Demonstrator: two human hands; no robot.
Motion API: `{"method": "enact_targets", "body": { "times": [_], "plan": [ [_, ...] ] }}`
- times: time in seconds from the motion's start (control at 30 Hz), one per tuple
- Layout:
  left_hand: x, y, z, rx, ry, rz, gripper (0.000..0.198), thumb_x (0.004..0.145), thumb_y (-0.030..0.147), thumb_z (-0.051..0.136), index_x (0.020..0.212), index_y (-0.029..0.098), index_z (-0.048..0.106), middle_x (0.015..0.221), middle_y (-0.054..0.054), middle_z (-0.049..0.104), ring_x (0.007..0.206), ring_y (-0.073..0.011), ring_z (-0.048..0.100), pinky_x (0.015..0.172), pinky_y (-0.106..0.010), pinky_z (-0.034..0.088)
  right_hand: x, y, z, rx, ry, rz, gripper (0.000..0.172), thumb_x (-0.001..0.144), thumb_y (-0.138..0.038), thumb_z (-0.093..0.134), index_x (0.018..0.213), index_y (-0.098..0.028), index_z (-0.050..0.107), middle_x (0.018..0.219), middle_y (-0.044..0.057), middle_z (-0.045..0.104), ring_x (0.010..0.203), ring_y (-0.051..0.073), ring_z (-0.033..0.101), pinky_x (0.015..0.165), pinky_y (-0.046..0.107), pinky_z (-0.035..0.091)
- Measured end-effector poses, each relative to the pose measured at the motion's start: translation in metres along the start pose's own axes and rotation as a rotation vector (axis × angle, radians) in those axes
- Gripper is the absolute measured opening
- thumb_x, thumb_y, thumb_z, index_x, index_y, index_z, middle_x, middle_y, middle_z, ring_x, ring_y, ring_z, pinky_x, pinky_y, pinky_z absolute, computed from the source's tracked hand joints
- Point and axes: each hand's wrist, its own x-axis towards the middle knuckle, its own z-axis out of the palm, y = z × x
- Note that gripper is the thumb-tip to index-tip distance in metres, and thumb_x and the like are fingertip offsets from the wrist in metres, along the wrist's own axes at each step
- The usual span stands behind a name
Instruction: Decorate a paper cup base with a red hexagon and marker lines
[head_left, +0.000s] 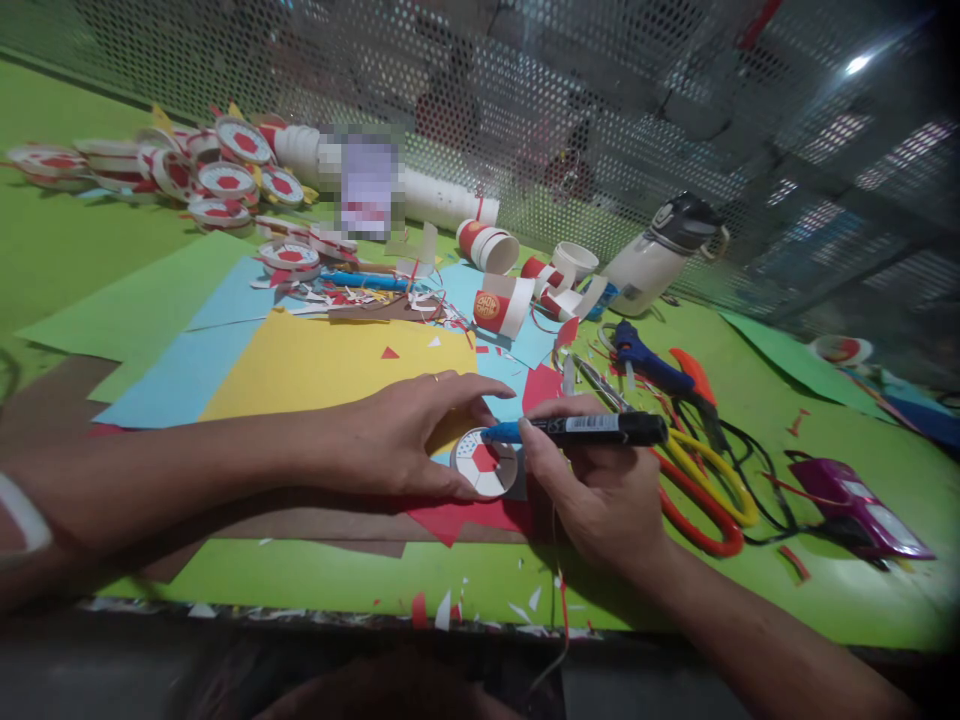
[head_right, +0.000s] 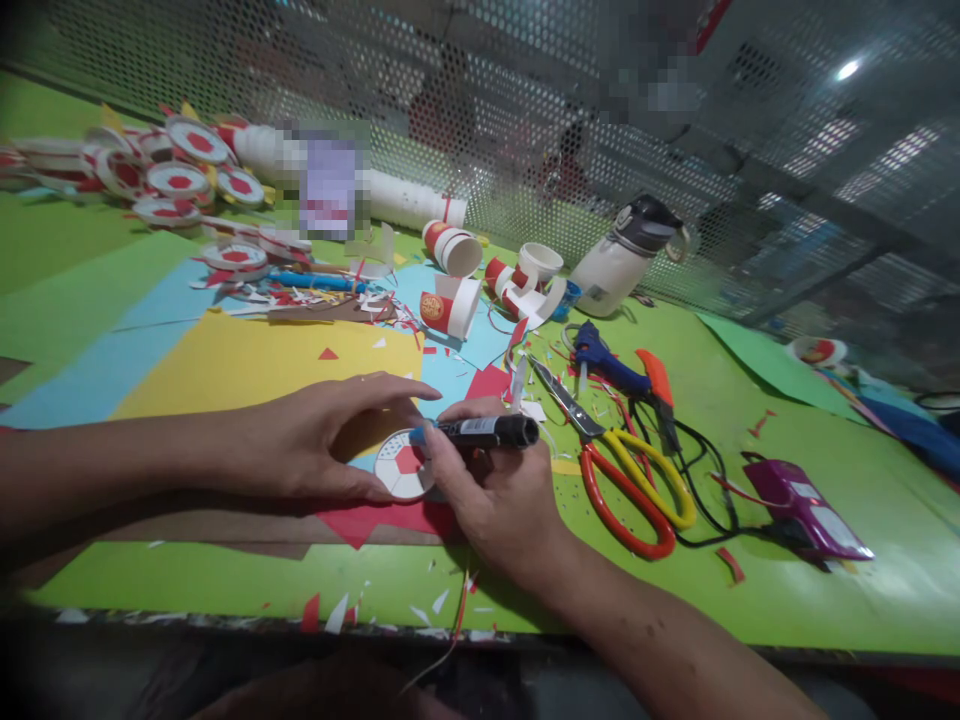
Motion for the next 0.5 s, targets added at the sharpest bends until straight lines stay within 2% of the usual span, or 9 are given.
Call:
{"method": "enact_targets", "body": {
  "times": [0.37,0.5],
  "plan": [
    [0.002,0.0006,0.0,-0.055,-0.009,-0.03,0.076,0.07,0.034,0.075,0.136,0.022,0.04,0.129,-0.004,0.056,0.116,-0.0209,0.054,0.096,-0.03,0.044,0.0015,0.0019,-0.0003,-0.029,-0.039,0.003,0.006,0.086,-0.023,0.061,0.087,-0.017,0.059,0.067,-0.002,0.065,0.055,0.011,0.063,0.052,0.021,0.051],
    [0.0013,-0.0001,0.0009,-0.057,0.001,-0.013,0.074,0.07,0.033,0.076,0.135,0.022,0.041,0.129,-0.004,0.057,0.116,-0.0211,0.054,0.095,-0.03,0.044,0.0013,0.0044,0.0013,-0.033,-0.073,-0.054,0.007,0.086,-0.023,0.06,0.091,-0.018,0.058,0.069,-0.001,0.066,0.059,0.013,0.066,0.056,0.023,0.052]
  ]
}}
